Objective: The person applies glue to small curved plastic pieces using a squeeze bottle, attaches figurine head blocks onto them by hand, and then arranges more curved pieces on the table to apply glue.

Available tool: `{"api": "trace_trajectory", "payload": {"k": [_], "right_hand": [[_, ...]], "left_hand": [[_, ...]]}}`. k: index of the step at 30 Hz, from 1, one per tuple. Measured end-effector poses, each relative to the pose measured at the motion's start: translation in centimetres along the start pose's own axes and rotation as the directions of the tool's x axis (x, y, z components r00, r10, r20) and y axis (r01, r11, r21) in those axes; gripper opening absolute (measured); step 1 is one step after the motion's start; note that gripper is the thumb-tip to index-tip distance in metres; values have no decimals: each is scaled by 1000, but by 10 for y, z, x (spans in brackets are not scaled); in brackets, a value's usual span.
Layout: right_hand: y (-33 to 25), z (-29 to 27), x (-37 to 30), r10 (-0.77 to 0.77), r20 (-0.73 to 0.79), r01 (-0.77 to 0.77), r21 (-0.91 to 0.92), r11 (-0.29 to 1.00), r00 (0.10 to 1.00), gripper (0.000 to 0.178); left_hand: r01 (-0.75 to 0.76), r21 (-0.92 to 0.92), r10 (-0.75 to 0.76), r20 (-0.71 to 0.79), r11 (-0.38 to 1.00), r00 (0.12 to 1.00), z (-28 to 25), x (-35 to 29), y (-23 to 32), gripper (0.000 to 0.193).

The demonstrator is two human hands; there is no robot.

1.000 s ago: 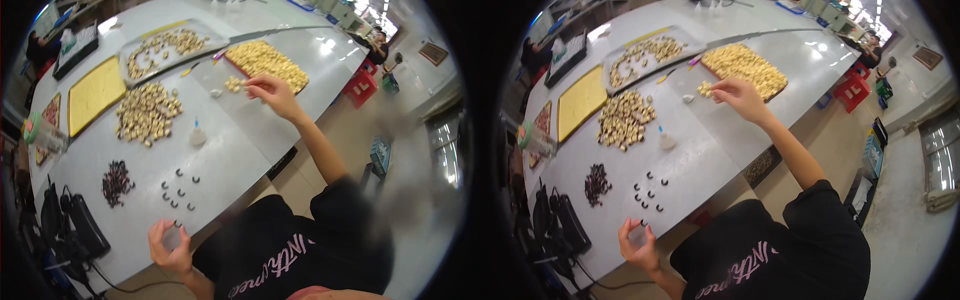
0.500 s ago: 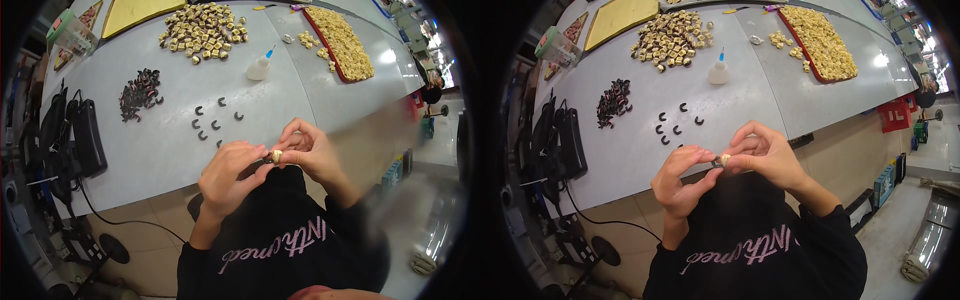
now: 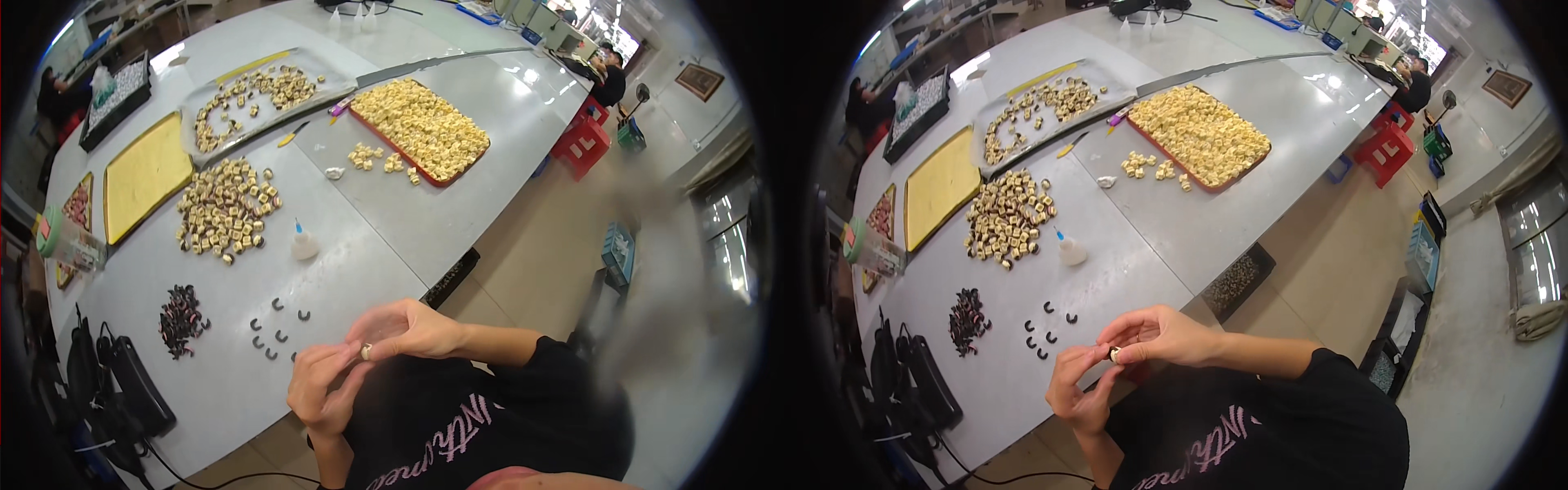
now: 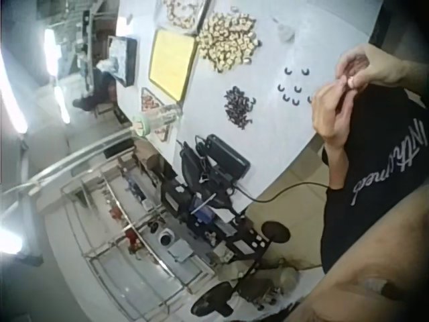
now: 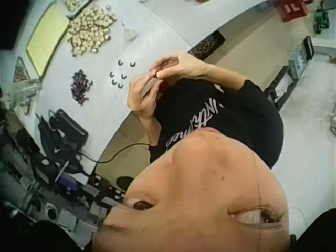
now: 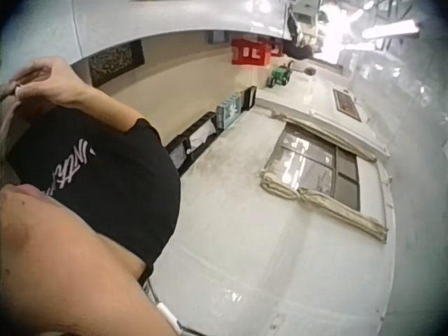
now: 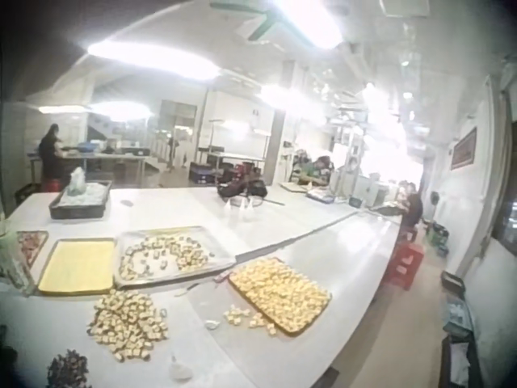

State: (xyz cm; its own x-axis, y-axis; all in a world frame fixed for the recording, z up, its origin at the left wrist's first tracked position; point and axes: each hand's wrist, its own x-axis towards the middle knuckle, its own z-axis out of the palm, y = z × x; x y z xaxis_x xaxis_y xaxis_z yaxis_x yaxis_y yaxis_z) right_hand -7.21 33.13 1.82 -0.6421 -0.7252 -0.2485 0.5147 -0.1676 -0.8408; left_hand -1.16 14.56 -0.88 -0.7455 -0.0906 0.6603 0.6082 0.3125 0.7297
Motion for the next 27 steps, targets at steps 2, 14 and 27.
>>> {"api": "trace_trajectory", "payload": {"k": [2,14,27], "right_hand": [[-1,1,0,-46,-25,46,6,999,999,37],[14,-50,18,-445,-267,477,67,876,855,29],[-3,-9,-2,-113,25,114,-39,993,993,69]], "left_hand": [[8,13,-7,-49,1000,999,2,0,3,40],[76,101,-72,-52,992,996,-6,3,-1,20],[-49,338,23,79,940,997,-7,1,10,44]]}}
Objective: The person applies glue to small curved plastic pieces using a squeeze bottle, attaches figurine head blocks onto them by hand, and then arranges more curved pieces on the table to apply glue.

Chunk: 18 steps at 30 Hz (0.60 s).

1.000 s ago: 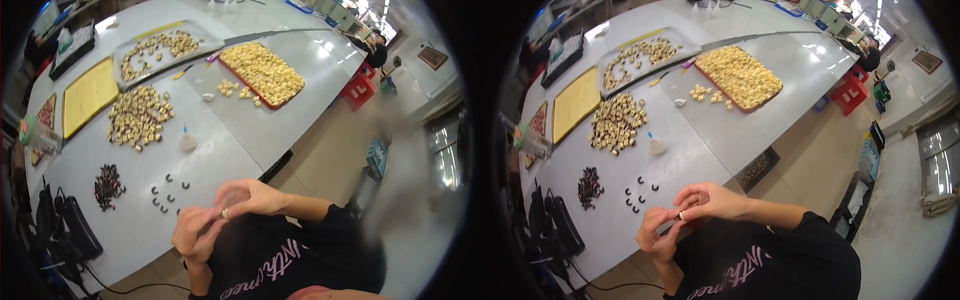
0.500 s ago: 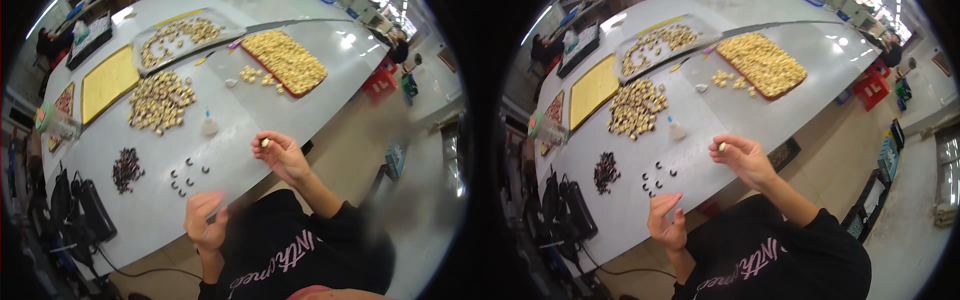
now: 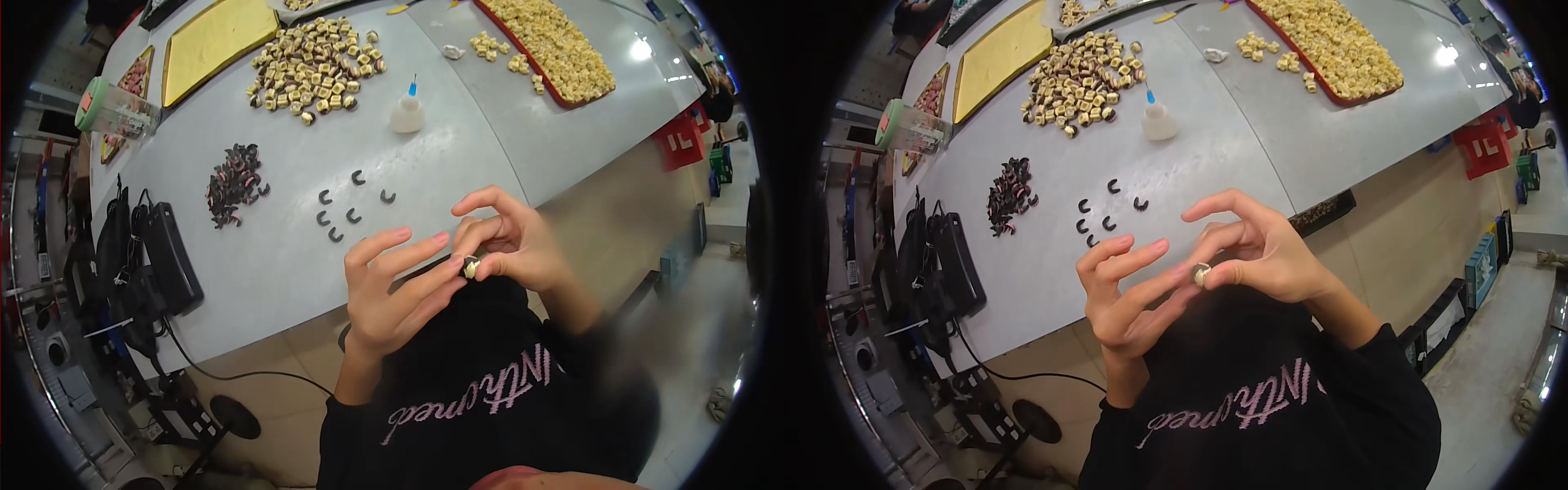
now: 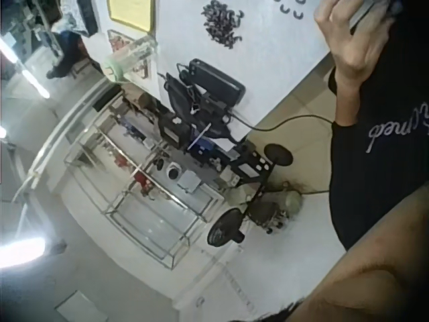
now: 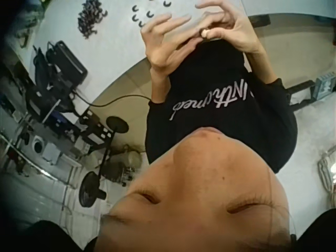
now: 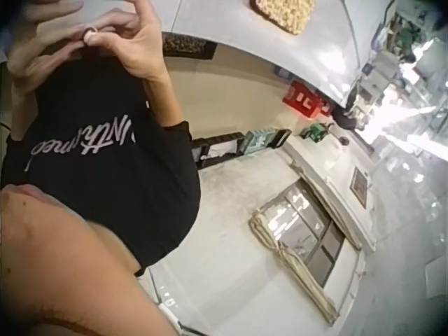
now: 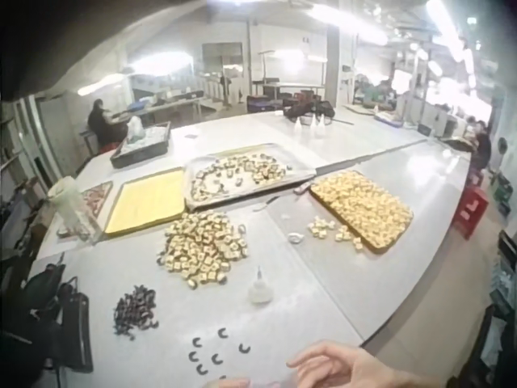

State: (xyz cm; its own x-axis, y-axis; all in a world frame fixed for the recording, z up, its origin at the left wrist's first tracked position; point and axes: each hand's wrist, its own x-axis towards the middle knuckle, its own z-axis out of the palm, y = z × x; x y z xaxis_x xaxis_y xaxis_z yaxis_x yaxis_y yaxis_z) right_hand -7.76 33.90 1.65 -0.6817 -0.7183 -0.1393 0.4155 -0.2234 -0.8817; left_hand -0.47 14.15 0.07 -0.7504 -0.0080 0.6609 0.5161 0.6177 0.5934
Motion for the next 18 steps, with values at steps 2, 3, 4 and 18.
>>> {"api": "trace_trajectory", "payload": {"k": [2,3,4,18], "right_hand": [[2,1,-2,-8,40,8,20,1000,999,62],[1,2,-2,-8,64,7,8,1000,998,60],[0,2,-2,-7,88,7,-4,1000,996,59],[5,10,1,132,149,-140,41,989,980,60]], "left_hand": [[-23,17,23,1,1000,1000,0,-2,1,43],[-20,12,20,11,1000,1000,0,-4,0,41],[-17,6,17,21,1000,1000,0,-6,0,40],[-77,203,99,-102,976,990,12,-32,-6,22]]}}
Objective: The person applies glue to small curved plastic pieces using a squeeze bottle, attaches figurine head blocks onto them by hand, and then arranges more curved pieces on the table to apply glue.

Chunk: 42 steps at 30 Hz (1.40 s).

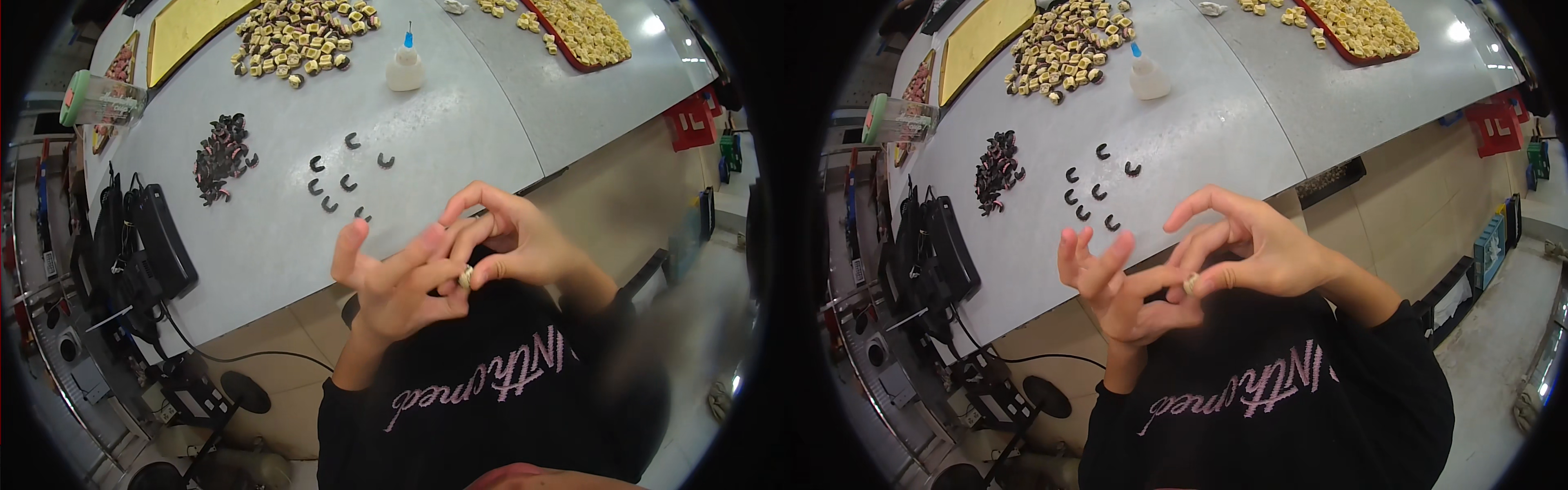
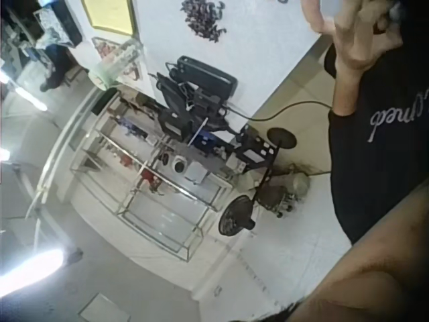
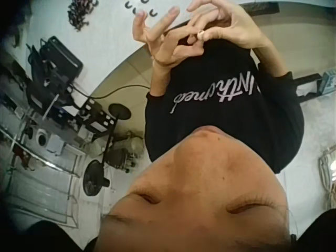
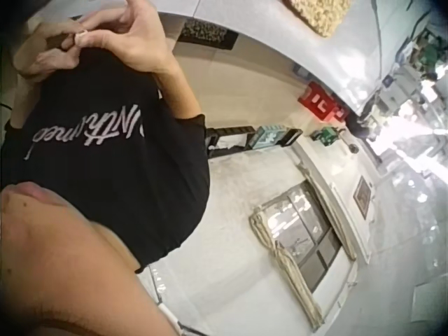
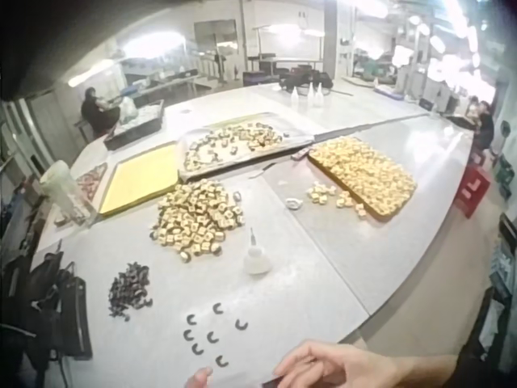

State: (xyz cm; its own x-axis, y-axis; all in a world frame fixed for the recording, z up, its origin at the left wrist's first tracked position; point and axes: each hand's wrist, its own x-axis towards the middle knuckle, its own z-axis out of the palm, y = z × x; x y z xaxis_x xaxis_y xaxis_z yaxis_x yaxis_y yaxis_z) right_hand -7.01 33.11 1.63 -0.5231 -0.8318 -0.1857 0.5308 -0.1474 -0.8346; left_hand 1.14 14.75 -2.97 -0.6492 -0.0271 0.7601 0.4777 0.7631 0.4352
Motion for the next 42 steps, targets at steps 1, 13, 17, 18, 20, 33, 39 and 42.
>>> {"api": "trace_trajectory", "payload": {"k": [1,13,17,18,20,33,39,42], "right_hand": [[1,-1,1,-10,-36,10,-5,1000,999,61],[-2,-50,33,-704,-18,40,-997,66,710,26],[-27,-79,25,-811,19,-44,-997,-55,585,24],[-37,-95,23,-813,19,-53,-997,-62,581,24],[-56,-129,16,-871,-55,-406,-898,-171,489,22],[-47,-124,20,-839,-255,-207,-963,173,481,14],[6,-23,13,-655,57,437,-789,433,753,28],[13,-5,20,-650,49,469,-735,491,758,28]], "left_hand": [[46,-1,-46,41,999,998,-1,-1,-2,24],[427,203,-454,110,881,884,-28,2,-17,49],[486,205,-509,78,849,857,-28,2,-17,51],[465,216,-490,76,858,869,-27,0,-17,52],[438,216,-463,79,873,883,-24,0,-17,53],[462,79,-464,13,883,886,-25,2,-13,60],[392,-250,-395,39,885,918,-9,12,-7,66],[383,-385,-389,65,840,919,-5,12,-5,68]]}}
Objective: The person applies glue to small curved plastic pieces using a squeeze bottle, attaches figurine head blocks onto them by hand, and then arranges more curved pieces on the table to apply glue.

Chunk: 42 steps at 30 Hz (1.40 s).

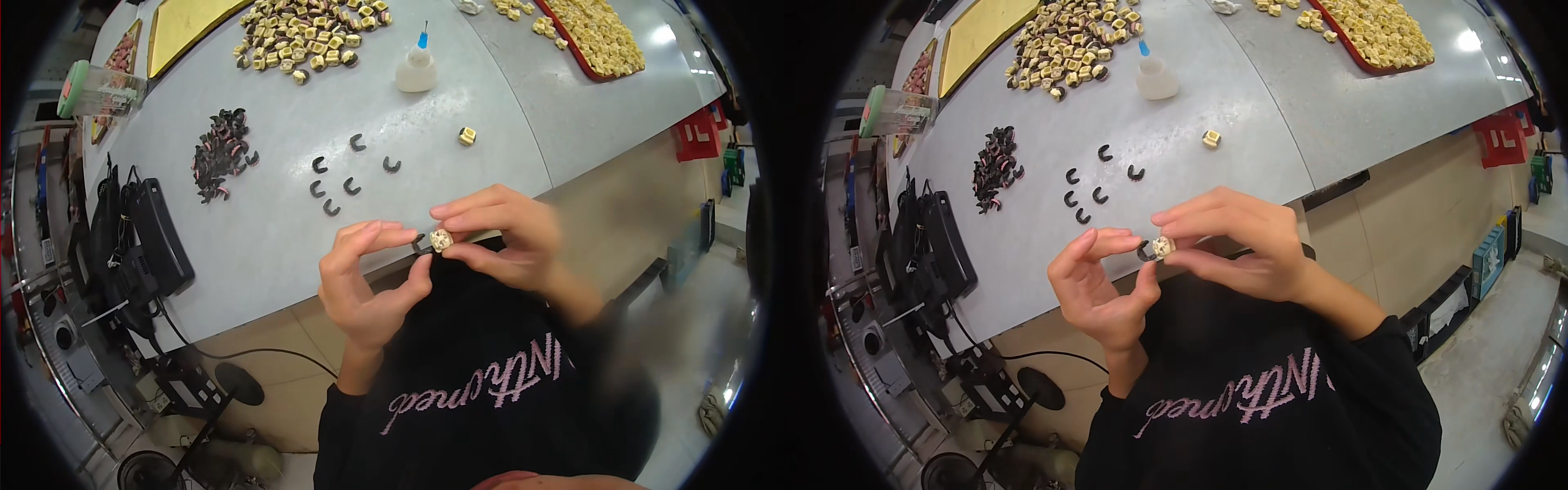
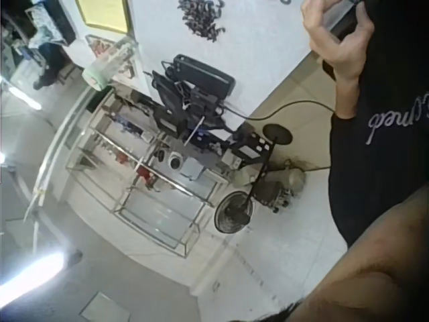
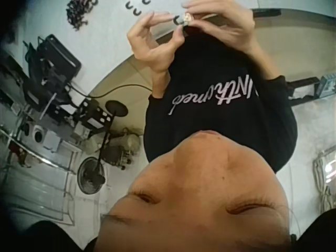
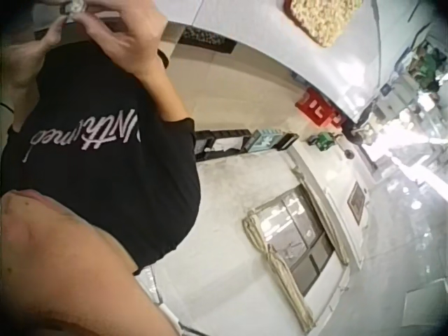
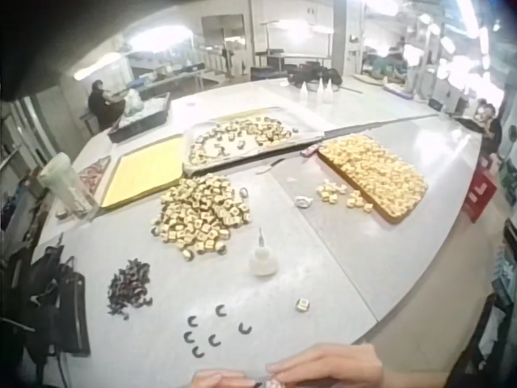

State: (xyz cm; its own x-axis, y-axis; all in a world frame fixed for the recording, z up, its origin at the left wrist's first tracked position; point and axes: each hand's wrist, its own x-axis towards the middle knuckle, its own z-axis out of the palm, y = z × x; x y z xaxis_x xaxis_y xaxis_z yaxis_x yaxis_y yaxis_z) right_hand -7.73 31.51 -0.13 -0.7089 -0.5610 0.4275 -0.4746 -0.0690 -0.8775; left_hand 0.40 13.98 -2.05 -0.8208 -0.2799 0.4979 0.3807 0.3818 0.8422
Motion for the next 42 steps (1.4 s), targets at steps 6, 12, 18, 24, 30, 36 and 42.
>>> {"api": "trace_trajectory", "payload": {"k": [6,12,18,24,30,36,42], "right_hand": [[10,10,-7,-43,-90,47,46,998,995,26],[11,15,-18,28,-54,-20,142,990,998,23],[6,12,-13,249,35,-224,571,790,968,21],[-1,-14,-3,622,424,-679,692,247,658,29],[1,-9,-8,599,465,-660,737,146,652,42],[4,-5,-13,538,452,-631,749,205,711,39],[3,-10,-9,499,521,-676,710,195,692,42]], "left_hand": [[2,-117,-4,-15,993,1000,5,-3,0,64],[-26,-192,25,-7,981,1000,7,-6,-5,64],[-42,-267,42,-8,963,999,9,-1,-3,60],[-173,-69,178,70,982,982,3,5,-15,63],[-144,-23,146,153,989,977,-2,2,-10,59],[-189,-89,202,175,978,964,-2,6,-12,59],[-240,-89,251,131,967,959,0,0,-8,69]]}}
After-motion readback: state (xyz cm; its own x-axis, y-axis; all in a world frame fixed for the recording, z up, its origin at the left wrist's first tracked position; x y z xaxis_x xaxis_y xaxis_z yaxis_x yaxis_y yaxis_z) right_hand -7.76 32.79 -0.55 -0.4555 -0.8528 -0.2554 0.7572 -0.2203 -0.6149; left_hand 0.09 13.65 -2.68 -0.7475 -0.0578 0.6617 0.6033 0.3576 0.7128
